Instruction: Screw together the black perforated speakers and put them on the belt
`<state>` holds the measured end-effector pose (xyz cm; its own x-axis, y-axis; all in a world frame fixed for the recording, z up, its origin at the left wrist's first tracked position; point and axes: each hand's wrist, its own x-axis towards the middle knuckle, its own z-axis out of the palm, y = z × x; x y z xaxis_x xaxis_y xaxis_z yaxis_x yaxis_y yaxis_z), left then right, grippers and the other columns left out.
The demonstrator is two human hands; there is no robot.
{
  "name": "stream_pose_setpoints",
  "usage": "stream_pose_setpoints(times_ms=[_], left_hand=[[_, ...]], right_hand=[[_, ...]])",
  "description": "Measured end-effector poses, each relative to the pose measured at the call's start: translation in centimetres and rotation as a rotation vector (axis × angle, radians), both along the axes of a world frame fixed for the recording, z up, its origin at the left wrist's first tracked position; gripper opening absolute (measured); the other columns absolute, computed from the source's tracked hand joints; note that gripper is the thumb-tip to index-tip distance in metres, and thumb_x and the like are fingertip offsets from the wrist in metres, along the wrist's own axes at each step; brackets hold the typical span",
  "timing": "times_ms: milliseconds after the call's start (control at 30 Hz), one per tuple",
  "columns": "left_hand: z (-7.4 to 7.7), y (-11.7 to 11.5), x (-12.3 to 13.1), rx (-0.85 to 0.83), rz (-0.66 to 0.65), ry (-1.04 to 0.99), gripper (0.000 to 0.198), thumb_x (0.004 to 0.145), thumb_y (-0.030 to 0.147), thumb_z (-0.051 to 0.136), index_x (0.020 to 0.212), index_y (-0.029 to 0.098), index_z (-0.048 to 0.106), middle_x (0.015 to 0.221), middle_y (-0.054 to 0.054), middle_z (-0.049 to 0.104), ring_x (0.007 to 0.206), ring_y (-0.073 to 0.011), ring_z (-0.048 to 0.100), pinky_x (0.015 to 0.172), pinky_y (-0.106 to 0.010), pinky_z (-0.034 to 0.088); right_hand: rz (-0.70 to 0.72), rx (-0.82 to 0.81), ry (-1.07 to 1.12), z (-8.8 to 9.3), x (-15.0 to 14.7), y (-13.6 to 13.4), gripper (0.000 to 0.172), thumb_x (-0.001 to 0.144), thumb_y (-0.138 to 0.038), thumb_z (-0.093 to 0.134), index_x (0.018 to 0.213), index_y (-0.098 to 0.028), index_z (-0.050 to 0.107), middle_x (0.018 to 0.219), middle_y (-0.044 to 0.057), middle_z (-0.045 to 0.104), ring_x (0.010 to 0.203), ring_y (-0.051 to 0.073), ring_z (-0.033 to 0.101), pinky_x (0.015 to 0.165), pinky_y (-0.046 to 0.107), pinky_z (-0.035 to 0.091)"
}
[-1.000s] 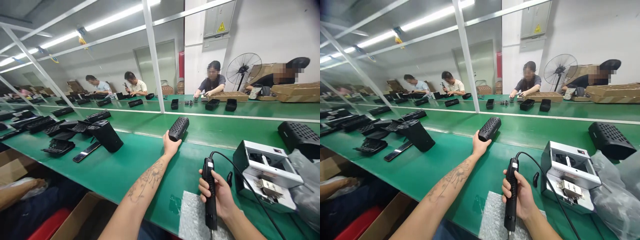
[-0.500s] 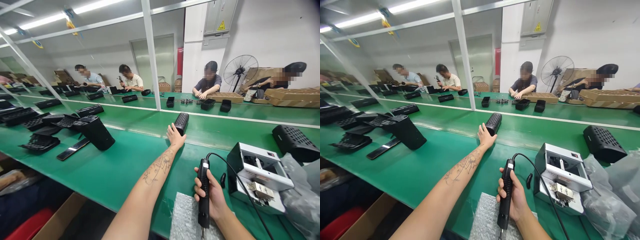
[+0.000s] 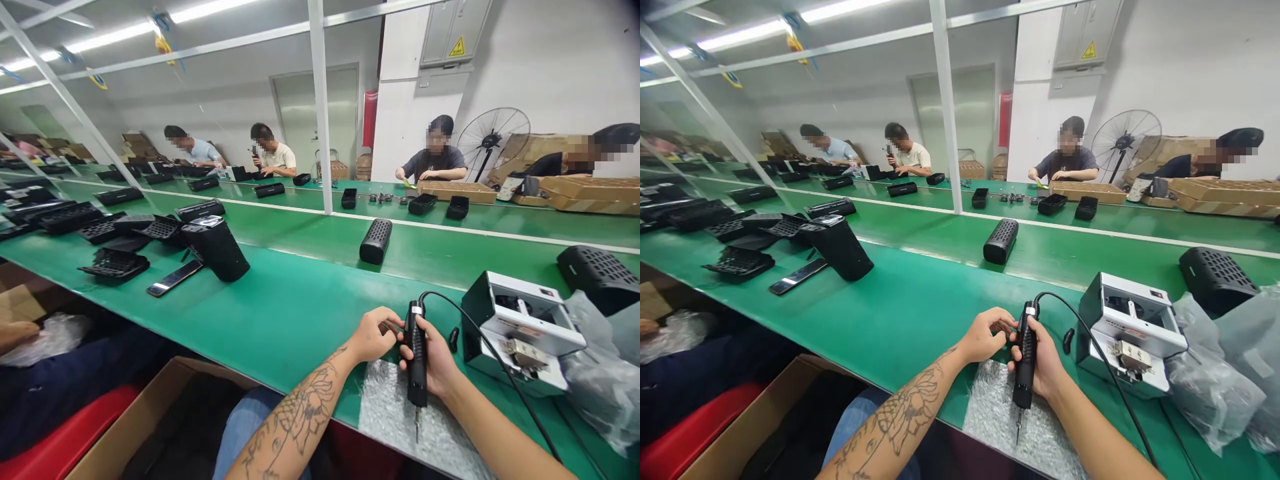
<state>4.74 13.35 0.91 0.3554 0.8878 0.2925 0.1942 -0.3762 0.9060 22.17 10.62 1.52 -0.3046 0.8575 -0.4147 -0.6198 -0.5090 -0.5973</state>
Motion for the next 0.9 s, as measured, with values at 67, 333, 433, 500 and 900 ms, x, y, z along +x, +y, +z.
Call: stream_pose_setpoints(times_ms=[67, 333, 433, 500, 900], left_hand=[[-0.4, 0.1, -0.2, 0.016, -0.029, -0.023, 0.033, 0.068, 0.0, 0.055, 0.093, 0.014, 0.073, 0.104, -0.006, 0.072, 0.083, -0.014, 0.07, 0.075, -0.023, 0.057], [-0.7, 0.0, -0.2, -0.004, -0.071, -0.03, 0.017, 0.072, 0.005, 0.062, 0.084, 0.014, 0.069, 0.085, -0.002, 0.07, 0.075, -0.0127, 0.067, 0.072, -0.022, 0.055], [-0.4, -0.2, -0.2, -0.026, -0.09, -0.034, 0.016, 0.071, 0.006, 0.063, 0.084, 0.014, 0.069, 0.084, -0.002, 0.07, 0.075, -0.013, 0.067, 0.073, -0.023, 0.055], [-0.2, -0.3, -0.3, -0.036, -0.093, -0.033, 0.017, 0.072, 0.006, 0.062, 0.085, 0.014, 0.069, 0.085, -0.002, 0.07, 0.076, -0.0131, 0.068, 0.074, -0.023, 0.055], [-0.3, -0.5, -0.6, -0.065, -0.066, 0.026, 0.014, 0.072, 0.009, 0.068, 0.085, 0.012, 0.074, 0.089, -0.005, 0.073, 0.079, -0.0146, 0.067, 0.073, -0.023, 0.054]], right_hand=[[-0.002, 0.028, 0.002, 0.0, 0.0, 0.1, 0.034, 0.099, -0.049, 0.058, 0.109, -0.017, 0.065, 0.079, 0.001, 0.067, 0.045, 0.011, 0.052, 0.042, 0.035, 0.06], [0.046, 0.091, 0.025, -0.3, 0.5, -0.6, 0.036, 0.101, -0.047, 0.053, 0.118, -0.017, 0.065, 0.084, 0.003, 0.069, 0.042, 0.012, 0.05, 0.04, 0.037, 0.059], [0.05, 0.086, 0.01, -0.4, 0.4, -0.9, 0.036, 0.1, -0.048, 0.055, 0.117, -0.018, 0.065, 0.083, 0.003, 0.07, 0.043, 0.012, 0.051, 0.042, 0.037, 0.06], [0.054, 0.082, -0.01, -0.3, 0.3, -1.0, 0.036, 0.099, -0.048, 0.056, 0.117, -0.018, 0.065, 0.082, 0.002, 0.07, 0.042, 0.012, 0.052, 0.042, 0.037, 0.06], [0.058, 0.081, -0.1, 0.2, 0.4, -1.4, 0.035, 0.095, -0.046, 0.064, 0.119, -0.021, 0.065, 0.087, 0.004, 0.072, 0.041, 0.013, 0.051, 0.043, 0.04, 0.059]])
